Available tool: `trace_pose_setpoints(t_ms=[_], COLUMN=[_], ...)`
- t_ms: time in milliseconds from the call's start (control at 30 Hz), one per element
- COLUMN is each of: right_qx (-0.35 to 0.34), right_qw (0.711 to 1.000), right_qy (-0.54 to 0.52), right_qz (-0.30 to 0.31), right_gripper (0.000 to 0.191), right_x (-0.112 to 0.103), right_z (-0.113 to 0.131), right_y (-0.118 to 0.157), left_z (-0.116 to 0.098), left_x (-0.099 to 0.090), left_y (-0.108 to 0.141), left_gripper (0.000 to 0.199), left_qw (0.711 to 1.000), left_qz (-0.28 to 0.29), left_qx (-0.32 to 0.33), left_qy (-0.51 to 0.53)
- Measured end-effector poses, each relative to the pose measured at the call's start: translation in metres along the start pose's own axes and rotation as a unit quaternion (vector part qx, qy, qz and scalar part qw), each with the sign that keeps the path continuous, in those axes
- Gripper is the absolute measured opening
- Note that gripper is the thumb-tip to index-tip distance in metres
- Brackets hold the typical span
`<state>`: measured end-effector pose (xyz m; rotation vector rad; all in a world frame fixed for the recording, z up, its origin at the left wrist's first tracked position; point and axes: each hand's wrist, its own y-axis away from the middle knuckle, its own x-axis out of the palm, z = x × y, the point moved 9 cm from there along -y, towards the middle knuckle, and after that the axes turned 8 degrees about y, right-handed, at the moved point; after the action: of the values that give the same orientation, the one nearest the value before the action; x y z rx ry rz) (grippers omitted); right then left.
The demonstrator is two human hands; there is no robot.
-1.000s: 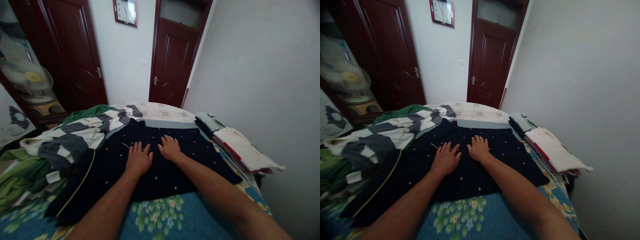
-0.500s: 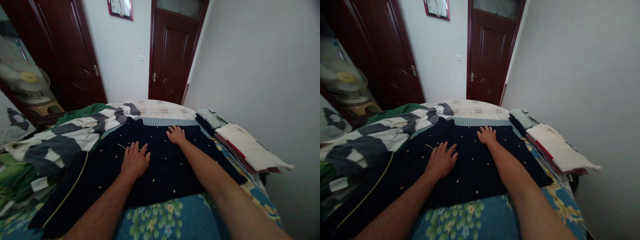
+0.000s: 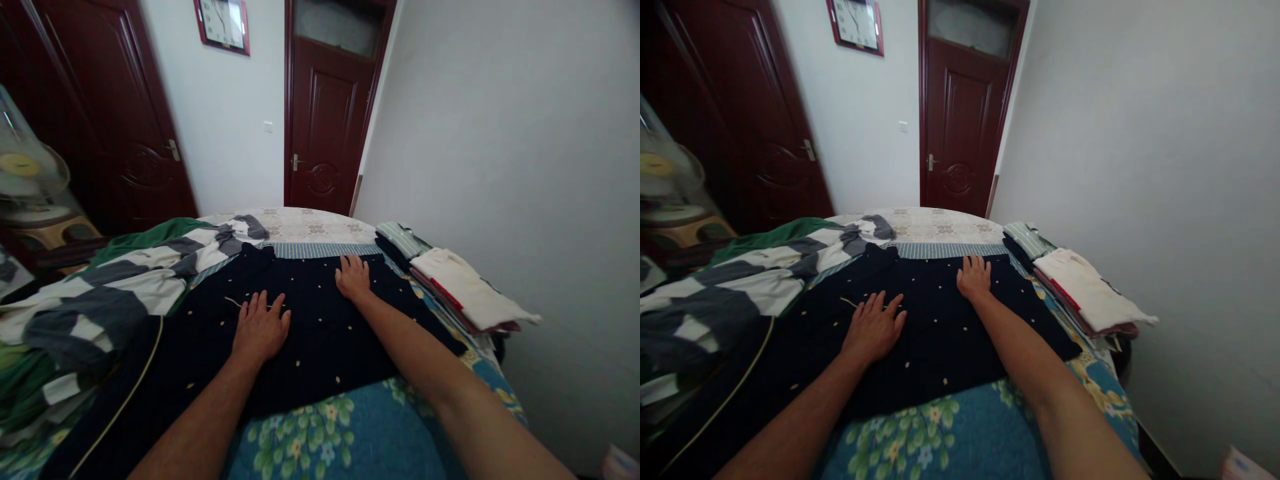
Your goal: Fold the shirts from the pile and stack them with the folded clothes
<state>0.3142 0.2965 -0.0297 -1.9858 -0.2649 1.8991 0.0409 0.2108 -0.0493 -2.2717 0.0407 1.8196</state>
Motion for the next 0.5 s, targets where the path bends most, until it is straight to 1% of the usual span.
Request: trace_pose_setpoints(t_ms=[67, 133, 233, 333, 500], right_qx=[0.012, 0.021, 0.0, 0.004, 0.047], right_qw=[0.999, 0.997, 0.992, 0.989, 0.987], right_qy=[0.02, 0.03, 0.027, 0.017, 0.005], right_qz=[0.025, 0.071, 0.123, 0.144, 0.156], right_gripper=[0.054, 0.054, 0.06, 0.065, 0.068], right_x=[0.001, 0.009, 0.024, 0.037, 0.054], right_z=[-0.025, -0.052, -0.08, -0.096, -0.106], right_y=[0.012, 0.021, 0.025, 0.014, -0.025], left_z=[0.0, -0.001, -0.001, 0.0, -0.001], left_x=[0.0, 0.0, 0.0, 0.001, 0.002], left_y=[0.0, 0.0, -0.001, -0.001, -0.001], left_gripper=[0.062, 0.062, 0.062, 0.062, 0.062], left_qw=[1.0, 1.0, 1.0, 1.0, 1.0], left_qz=[-0.002, -0.004, -0.005, -0.005, -0.002], left_qx=[0.001, 0.001, 0.001, 0.001, 0.004], left_qy=[0.0, 0.001, 0.002, -0.003, -0.013])
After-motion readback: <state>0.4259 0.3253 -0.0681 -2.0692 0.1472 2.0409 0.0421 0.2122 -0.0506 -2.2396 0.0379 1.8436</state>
